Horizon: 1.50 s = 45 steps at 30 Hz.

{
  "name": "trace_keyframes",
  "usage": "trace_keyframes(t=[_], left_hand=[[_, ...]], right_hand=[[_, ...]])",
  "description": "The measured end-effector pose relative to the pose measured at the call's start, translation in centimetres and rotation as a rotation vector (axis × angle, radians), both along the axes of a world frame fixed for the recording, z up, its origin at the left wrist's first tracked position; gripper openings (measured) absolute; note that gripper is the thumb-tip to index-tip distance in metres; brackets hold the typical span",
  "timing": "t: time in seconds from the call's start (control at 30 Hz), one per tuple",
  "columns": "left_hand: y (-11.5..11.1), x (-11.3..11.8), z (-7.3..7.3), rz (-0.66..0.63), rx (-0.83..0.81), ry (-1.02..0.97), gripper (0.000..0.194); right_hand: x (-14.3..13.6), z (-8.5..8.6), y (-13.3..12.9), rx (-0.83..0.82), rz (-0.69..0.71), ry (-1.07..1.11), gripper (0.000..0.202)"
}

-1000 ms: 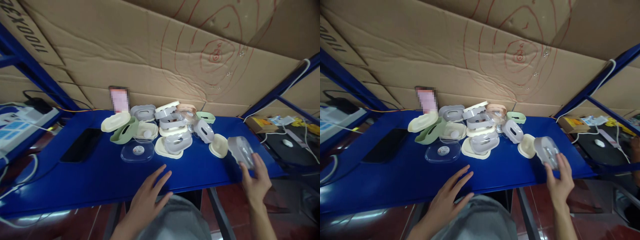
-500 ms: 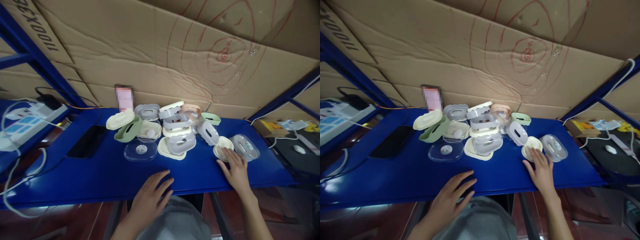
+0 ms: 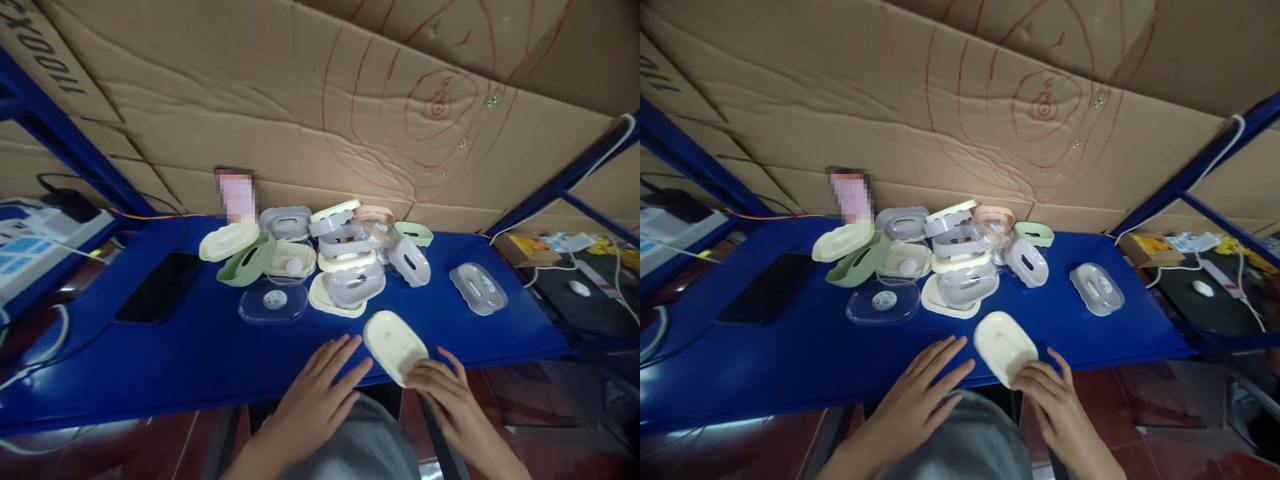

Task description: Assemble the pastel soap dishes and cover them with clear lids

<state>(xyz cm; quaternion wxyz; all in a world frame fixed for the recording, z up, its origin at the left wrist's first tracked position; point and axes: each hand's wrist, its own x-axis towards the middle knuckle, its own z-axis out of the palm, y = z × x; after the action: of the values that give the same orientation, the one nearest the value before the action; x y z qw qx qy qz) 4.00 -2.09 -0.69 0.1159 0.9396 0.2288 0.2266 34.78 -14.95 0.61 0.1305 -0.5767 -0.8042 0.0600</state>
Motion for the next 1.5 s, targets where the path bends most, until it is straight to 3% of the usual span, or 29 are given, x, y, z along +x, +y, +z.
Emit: trace_keyframes(t=[0.1,0.17,0.27,0.4,0.53,0.67,0.8,0.97,1.07,1.2,1.33,1.4,1.5], left_hand=[[0.2,1.5,0.3,-0.08,0.061,0.064,0.048],[0.3,1.9,0.1,-0.09,0.075,0.089,0.037],[0.1,1.3,-0.4,-0.072,0.076,0.088,0.026],[-0.5,-1.1,-1.1,-0.002,0.112,0.07,0.027],[-0.9,-2.6,-1.1,0.032,0.088,0.061,0.031],[-0.7,-2.4,-0.6,0.051,0.037,0.017,0.027],[-0.4,-2.0,-0.3,0.056,0.005,-0.005,0.025],[-0.3,-2.1,-0.3,0.054,0.006,0.011,0.028],[-0.4,-2.3,-0.6,0.054,0.001,-0.01,0.035],[-0.7,-2.6,-1.5,0.19,-0.064,-0.128,0.055],[-0.9,-2.8,-2.3,0.262,-0.135,-0.232,0.067],[-0.8,-2.7,-2.4,0.238,-0.138,-0.231,0.066],[-0.5,-2.6,-2.2,0.205,-0.089,-0.192,0.051]], right_hand=[[-0.6,0.5,1.9,-0.034,0.081,0.047,0.062],[0.0,0.5,4.3,0.018,0.062,0.081,0.061],[2.0,0.0,9.1,0.182,-0.137,0.043,0.05],[4.3,-0.8,14.5,0.269,-0.359,-0.026,0.064],[5.3,-0.5,15.7,0.361,-0.432,0.043,0.066],[7.9,0.6,15.7,0.524,-0.545,-0.018,0.064],[12.0,0.6,17.5,0.495,-0.63,-0.082,0.085],[13.9,0.5,19.8,0.44,-0.588,-0.086,0.074],[11.4,1.2,18.0,0.508,-0.538,-0.05,0.06],[3.7,1.3,11.4,0.527,-0.284,-0.003,0.029],[-4.4,0.5,5.7,0.283,0.077,-0.014,0.042],[-6.6,0.3,4.8,0.202,0.157,-0.018,0.046],[-7.7,0.3,5.3,0.146,0.214,-0.011,0.048]])
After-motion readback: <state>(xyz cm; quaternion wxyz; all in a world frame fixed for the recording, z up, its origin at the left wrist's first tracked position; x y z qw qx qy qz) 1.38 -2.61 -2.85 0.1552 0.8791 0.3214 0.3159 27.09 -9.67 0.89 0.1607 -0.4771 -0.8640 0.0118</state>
